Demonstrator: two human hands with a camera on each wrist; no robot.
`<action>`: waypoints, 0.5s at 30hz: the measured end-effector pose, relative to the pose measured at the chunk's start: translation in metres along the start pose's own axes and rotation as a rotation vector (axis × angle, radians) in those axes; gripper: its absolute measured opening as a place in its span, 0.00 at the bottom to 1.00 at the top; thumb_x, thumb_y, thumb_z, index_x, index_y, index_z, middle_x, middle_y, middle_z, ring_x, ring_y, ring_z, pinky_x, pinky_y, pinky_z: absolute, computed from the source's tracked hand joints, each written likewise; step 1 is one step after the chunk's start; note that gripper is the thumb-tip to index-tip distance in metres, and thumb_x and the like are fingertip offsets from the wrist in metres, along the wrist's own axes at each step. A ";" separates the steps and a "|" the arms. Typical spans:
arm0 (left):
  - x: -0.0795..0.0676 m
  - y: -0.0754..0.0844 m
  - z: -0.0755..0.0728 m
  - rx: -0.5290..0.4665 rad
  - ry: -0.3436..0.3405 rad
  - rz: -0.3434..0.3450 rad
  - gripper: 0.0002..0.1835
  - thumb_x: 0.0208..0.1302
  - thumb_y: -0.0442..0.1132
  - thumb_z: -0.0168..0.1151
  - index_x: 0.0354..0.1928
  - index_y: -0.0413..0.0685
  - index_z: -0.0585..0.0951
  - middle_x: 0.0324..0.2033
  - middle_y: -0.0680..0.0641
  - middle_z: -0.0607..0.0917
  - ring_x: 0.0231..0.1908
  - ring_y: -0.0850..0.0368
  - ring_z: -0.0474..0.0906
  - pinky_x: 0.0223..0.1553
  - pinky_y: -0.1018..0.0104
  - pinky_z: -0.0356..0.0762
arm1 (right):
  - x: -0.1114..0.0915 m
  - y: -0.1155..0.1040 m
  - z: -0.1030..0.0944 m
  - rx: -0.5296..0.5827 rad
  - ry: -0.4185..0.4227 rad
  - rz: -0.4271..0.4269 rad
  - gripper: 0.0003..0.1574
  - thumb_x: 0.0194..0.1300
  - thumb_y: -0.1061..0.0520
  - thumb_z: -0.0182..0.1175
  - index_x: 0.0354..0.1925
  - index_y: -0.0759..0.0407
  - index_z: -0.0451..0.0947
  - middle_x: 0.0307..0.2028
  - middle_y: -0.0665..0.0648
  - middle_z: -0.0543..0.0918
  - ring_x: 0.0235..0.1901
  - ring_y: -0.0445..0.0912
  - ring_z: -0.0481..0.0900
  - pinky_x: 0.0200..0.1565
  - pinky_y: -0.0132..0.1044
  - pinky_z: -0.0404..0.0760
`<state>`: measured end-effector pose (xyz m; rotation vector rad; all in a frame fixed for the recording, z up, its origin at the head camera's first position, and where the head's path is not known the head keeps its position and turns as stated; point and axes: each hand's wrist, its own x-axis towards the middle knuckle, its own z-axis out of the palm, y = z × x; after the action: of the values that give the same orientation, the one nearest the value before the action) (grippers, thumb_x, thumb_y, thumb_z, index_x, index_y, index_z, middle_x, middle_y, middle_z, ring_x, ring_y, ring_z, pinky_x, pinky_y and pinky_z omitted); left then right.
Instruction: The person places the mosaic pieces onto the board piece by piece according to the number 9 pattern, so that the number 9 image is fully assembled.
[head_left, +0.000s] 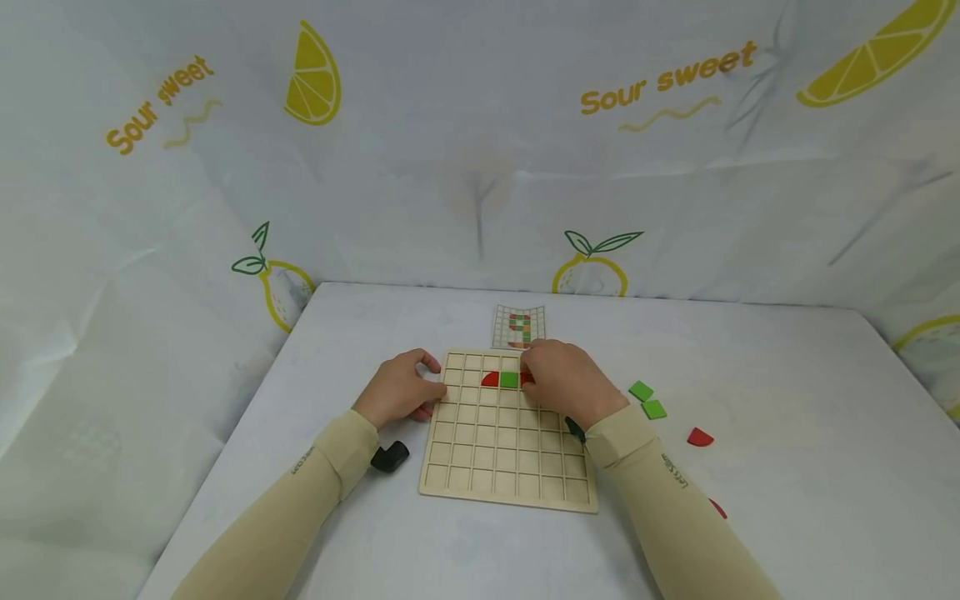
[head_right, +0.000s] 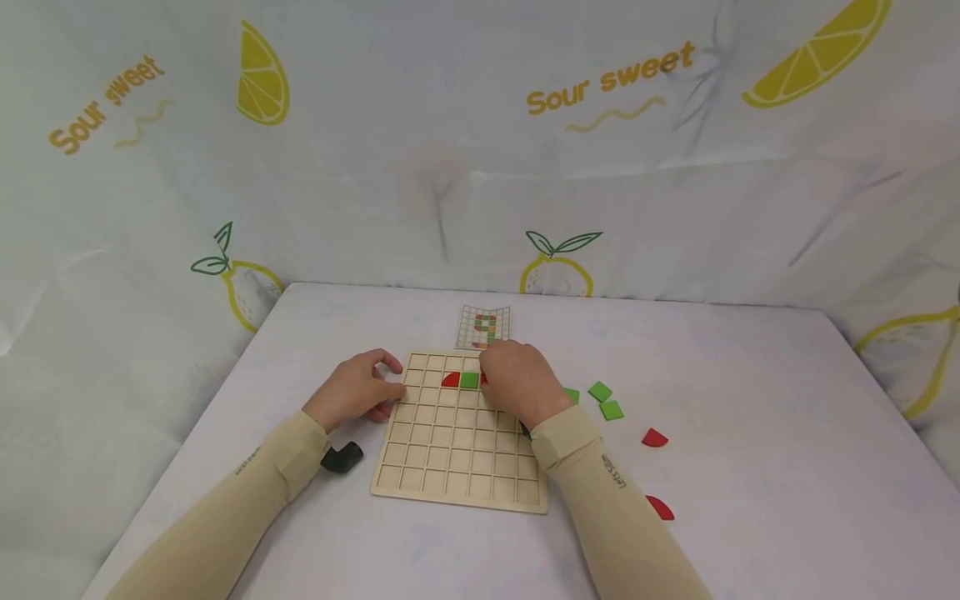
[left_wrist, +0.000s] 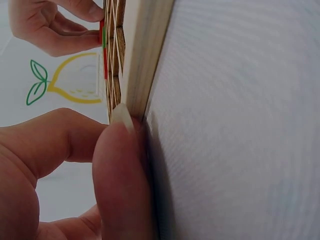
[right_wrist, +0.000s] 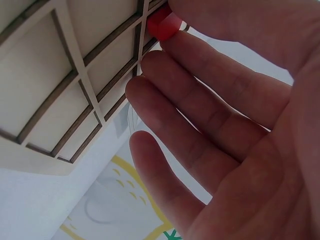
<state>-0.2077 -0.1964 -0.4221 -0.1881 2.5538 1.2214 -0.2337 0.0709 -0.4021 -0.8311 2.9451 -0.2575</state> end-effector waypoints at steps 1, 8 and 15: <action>0.000 0.000 0.000 0.000 0.001 0.000 0.19 0.67 0.41 0.71 0.57 0.49 0.80 0.33 0.45 0.89 0.25 0.56 0.88 0.30 0.65 0.89 | 0.000 0.000 0.000 0.002 0.000 0.003 0.07 0.68 0.62 0.68 0.31 0.55 0.85 0.32 0.51 0.82 0.33 0.46 0.75 0.38 0.39 0.80; 0.000 0.000 0.000 -0.003 -0.003 0.010 0.19 0.67 0.42 0.72 0.57 0.49 0.80 0.33 0.45 0.89 0.25 0.56 0.88 0.30 0.64 0.89 | -0.001 -0.001 -0.001 0.015 -0.001 0.010 0.07 0.68 0.63 0.68 0.31 0.56 0.85 0.32 0.52 0.82 0.32 0.46 0.75 0.38 0.39 0.79; -0.001 -0.002 0.000 0.003 -0.002 0.012 0.19 0.67 0.42 0.71 0.58 0.49 0.80 0.32 0.45 0.89 0.25 0.56 0.88 0.31 0.65 0.89 | -0.001 0.001 -0.003 0.035 -0.008 0.005 0.06 0.68 0.62 0.68 0.32 0.56 0.85 0.33 0.52 0.83 0.34 0.46 0.76 0.39 0.40 0.82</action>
<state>-0.2065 -0.1977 -0.4227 -0.1713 2.5583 1.2216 -0.2339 0.0730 -0.3993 -0.8183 2.9262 -0.3033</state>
